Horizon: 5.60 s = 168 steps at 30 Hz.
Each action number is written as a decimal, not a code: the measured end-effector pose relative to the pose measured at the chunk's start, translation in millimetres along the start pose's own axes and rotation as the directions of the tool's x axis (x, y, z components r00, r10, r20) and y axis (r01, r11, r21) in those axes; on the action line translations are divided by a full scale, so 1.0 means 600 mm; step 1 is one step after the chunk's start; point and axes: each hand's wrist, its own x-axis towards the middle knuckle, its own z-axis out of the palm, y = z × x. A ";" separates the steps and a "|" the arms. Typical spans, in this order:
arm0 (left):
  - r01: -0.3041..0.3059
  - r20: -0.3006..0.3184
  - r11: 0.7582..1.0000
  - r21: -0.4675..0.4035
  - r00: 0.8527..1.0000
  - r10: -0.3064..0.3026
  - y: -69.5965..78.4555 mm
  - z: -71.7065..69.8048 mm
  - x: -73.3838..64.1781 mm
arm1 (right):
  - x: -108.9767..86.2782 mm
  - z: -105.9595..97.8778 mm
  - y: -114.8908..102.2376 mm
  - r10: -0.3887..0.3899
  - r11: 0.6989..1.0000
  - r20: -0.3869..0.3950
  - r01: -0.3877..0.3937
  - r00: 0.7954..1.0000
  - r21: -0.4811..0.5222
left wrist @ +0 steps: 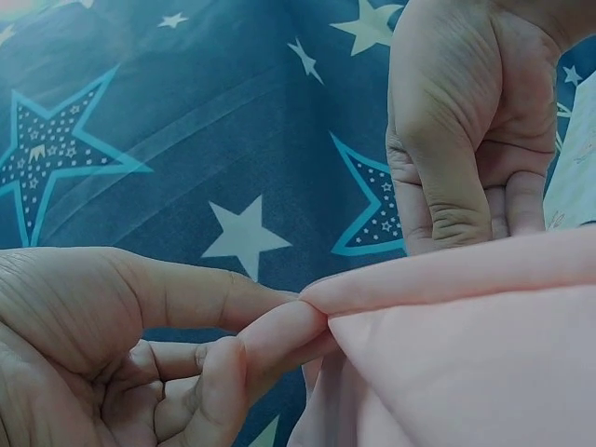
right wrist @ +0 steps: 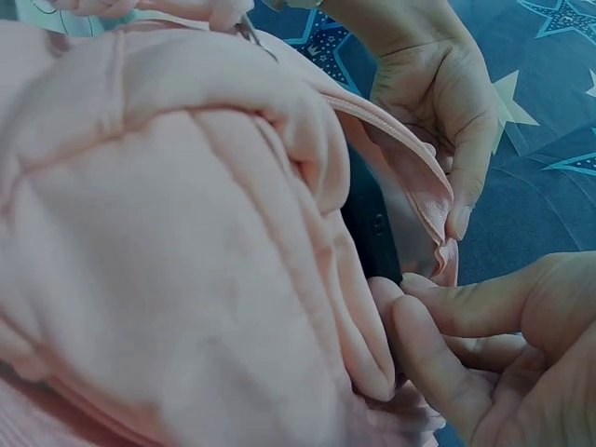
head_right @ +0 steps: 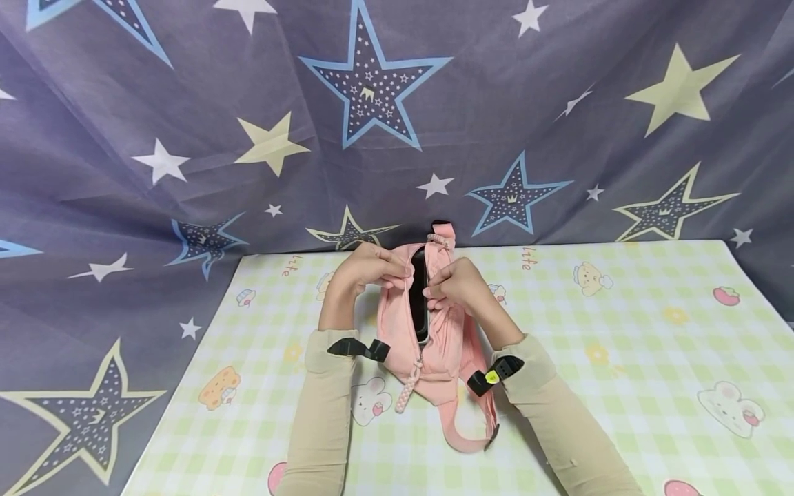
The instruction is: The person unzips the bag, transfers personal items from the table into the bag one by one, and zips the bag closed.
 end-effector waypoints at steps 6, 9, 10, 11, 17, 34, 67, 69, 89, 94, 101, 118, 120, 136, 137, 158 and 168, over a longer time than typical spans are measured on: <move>0.010 -0.001 1.000 0.012 1.000 -0.010 0.000 -0.001 0.001 | -0.002 0.002 0.002 -0.014 1.000 -0.014 0.014 1.000 -0.021; 0.014 -0.002 1.000 0.014 1.000 -0.014 0.000 -0.001 0.002 | -0.002 0.003 0.004 -0.016 0.999 -0.018 0.015 1.000 -0.029; 0.016 -0.004 1.000 0.014 1.000 -0.016 -0.001 -0.001 0.002 | -0.001 0.003 0.004 -0.016 0.999 -0.018 0.015 1.000 -0.032; 0.018 -0.006 1.000 0.013 1.000 -0.017 -0.001 0.000 0.002 | -0.001 0.003 0.005 -0.014 0.999 -0.019 0.014 1.000 -0.036; 0.023 -0.029 0.999 0.028 0.999 -0.022 0.002 0.005 -0.004 | -0.002 0.001 0.003 -0.002 0.998 -0.017 0.001 1.000 -0.060; -0.159 -0.157 0.977 0.139 0.971 0.180 0.008 -0.033 -0.036 | -0.032 -0.029 -0.011 -0.059 0.993 0.025 0.062 0.998 -0.102; -0.025 0.113 0.917 0.399 0.993 -0.022 -0.007 -0.029 0.154 | -0.163 0.006 0.049 0.280 0.953 0.101 -0.264 0.955 -0.146; -0.035 0.140 0.914 0.405 0.990 -0.024 -0.042 -0.035 0.207 | -0.163 0.011 0.051 0.257 0.959 0.079 -0.243 0.963 -0.145; 0.072 -0.149 0.930 0.360 0.989 -0.019 -0.001 0.014 0.135 | -0.151 0.030 0.074 0.142 0.962 -0.152 -0.172 0.978 -0.212; 0.085 -0.184 0.930 0.358 0.983 -0.019 -0.005 0.008 0.136 | -0.151 0.023 0.079 0.136 0.971 -0.129 -0.158 0.982 -0.179; 0.030 -0.152 0.969 0.247 0.988 0.008 -0.020 -0.031 0.106 | -0.161 -0.024 0.077 0.026 0.979 -0.080 -0.042 0.996 -0.198; 0.048 0.010 0.989 -0.141 0.999 -0.047 -0.035 -0.066 0.017 | -0.079 -0.203 -0.054 -0.435 0.664 -0.116 0.231 0.893 -0.711; 0.039 -0.007 0.985 -0.167 0.999 -0.040 -0.044 -0.059 0.019 | -0.060 -0.210 -0.053 -0.445 0.652 -0.099 0.247 0.890 -0.717; 0.004 -0.098 0.970 -0.245 0.995 -0.029 -0.092 -0.059 0.025 | -0.037 -0.225 -0.054 -0.377 0.715 0.017 0.303 0.926 -0.630; 0.003 -0.120 0.965 -0.260 0.992 -0.035 -0.087 -0.061 0.026 | -0.039 -0.227 -0.055 -0.370 0.718 0.021 0.300 0.929 -0.629; -0.023 -0.291 0.996 -0.083 0.957 -0.002 -0.032 -0.044 0.030 | -0.044 -0.229 -0.022 -0.362 0.753 0.075 0.339 0.929 -0.564; -0.086 -0.349 0.996 -0.003 0.934 0.079 -0.014 -0.038 0.032 | -0.037 -0.220 -0.016 -0.415 0.662 0.142 0.405 0.899 -0.631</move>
